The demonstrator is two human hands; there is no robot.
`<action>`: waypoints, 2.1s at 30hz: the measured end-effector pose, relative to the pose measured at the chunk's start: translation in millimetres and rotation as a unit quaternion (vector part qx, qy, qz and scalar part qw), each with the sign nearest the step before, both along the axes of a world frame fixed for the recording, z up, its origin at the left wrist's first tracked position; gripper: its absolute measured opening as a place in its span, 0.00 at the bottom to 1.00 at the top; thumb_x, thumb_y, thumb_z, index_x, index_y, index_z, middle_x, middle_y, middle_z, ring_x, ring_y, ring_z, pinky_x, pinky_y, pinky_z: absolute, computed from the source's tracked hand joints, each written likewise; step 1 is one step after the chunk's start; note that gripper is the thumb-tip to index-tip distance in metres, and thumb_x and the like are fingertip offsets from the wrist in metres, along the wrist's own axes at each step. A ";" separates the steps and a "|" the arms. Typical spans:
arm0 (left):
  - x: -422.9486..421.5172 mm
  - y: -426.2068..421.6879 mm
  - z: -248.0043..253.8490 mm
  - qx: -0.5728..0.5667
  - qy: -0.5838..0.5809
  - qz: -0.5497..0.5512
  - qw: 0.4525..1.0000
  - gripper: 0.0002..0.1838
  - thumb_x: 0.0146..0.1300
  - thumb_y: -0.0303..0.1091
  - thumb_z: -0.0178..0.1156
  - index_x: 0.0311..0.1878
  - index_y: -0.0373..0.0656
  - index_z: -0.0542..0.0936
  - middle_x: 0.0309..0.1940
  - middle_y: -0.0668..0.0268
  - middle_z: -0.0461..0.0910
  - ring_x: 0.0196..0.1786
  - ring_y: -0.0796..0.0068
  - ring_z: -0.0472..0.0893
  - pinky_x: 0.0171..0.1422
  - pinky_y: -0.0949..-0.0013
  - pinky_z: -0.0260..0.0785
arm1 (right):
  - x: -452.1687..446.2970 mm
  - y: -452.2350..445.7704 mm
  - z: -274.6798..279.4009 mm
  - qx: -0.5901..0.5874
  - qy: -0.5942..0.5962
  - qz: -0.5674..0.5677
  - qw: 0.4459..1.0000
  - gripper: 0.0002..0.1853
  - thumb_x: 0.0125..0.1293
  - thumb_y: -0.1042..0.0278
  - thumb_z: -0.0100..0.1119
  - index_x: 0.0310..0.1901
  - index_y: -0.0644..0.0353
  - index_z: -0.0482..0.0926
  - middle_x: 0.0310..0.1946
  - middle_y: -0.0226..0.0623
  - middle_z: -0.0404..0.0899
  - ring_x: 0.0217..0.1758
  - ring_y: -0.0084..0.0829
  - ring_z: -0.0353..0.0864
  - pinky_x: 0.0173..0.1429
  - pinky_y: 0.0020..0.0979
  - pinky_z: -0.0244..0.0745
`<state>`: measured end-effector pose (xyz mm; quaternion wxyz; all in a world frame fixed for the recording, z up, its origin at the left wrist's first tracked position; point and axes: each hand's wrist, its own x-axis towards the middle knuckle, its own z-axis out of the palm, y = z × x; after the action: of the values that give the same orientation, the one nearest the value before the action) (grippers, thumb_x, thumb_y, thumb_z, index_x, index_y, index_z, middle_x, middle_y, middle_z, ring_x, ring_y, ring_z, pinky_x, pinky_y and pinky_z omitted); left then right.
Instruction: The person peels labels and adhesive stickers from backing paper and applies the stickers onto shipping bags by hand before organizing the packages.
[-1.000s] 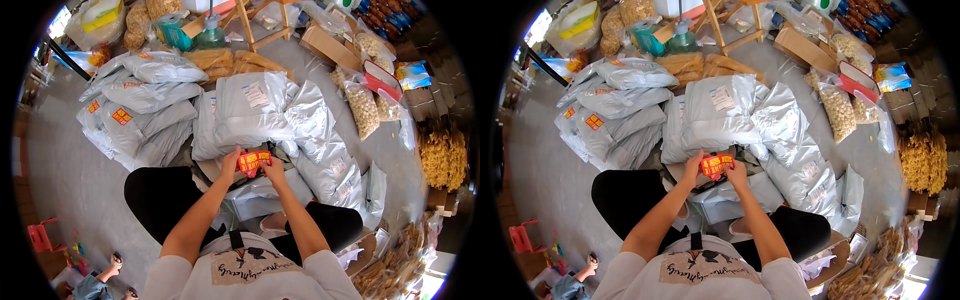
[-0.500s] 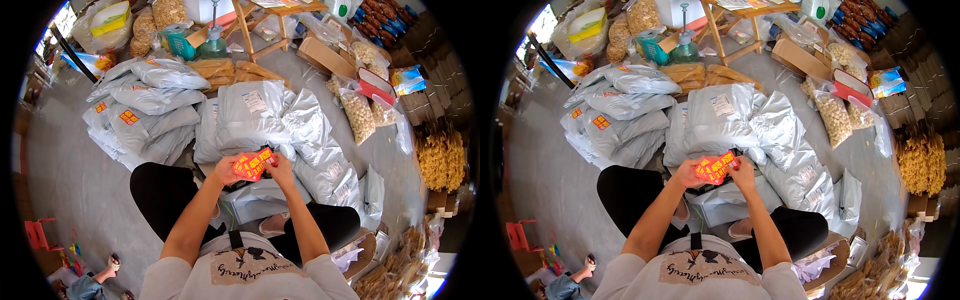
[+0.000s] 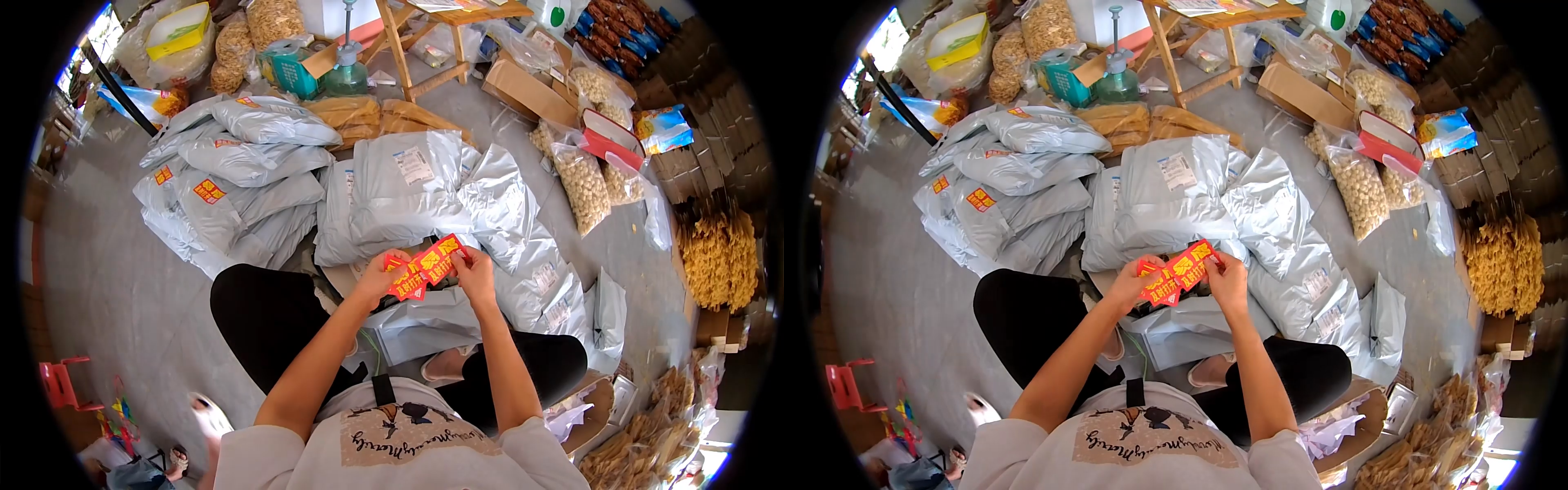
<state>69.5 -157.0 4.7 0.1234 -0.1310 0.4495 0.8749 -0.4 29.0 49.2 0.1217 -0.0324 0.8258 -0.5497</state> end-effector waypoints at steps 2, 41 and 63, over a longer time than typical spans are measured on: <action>1.5 1.2 3.3 -0.073 0.007 -0.008 0.997 0.07 0.58 0.24 0.54 0.40 0.41 0.72 0.36 0.69 0.73 0.38 0.79 0.75 0.44 0.75 0.70 | -0.2 1.1 0.7 0.034 0.025 -0.002 0.999 0.08 0.55 0.72 0.55 0.34 0.68 0.78 0.16 0.36 0.76 0.16 0.19 0.72 0.23 0.24 0.65; 6.6 18.9 14.3 -0.441 0.139 0.119 0.879 0.06 0.49 0.26 0.56 0.30 0.33 0.77 0.24 0.50 0.77 0.28 0.55 0.78 0.33 0.63 0.68 | 47.4 -49.6 14.9 0.239 0.362 0.137 0.891 0.05 0.49 0.73 0.58 0.29 0.61 0.76 0.25 0.36 0.75 0.30 0.37 0.75 0.33 0.35 0.72; 33.1 3.3 -63.0 0.018 -0.312 0.219 0.924 0.03 0.53 0.20 0.54 0.32 0.36 0.73 0.29 0.60 0.76 0.30 0.69 0.79 0.30 0.68 0.76 | -92.2 -51.5 12.0 0.031 0.238 0.023 0.970 0.08 0.56 0.71 0.56 0.35 0.64 0.78 0.26 0.40 0.79 0.25 0.28 0.78 0.27 0.27 0.72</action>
<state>102.6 -153.8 -58.4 0.0645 -0.4900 0.3327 0.8031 -92.6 -22.5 61.2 -0.0648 -0.1778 0.8468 -0.4971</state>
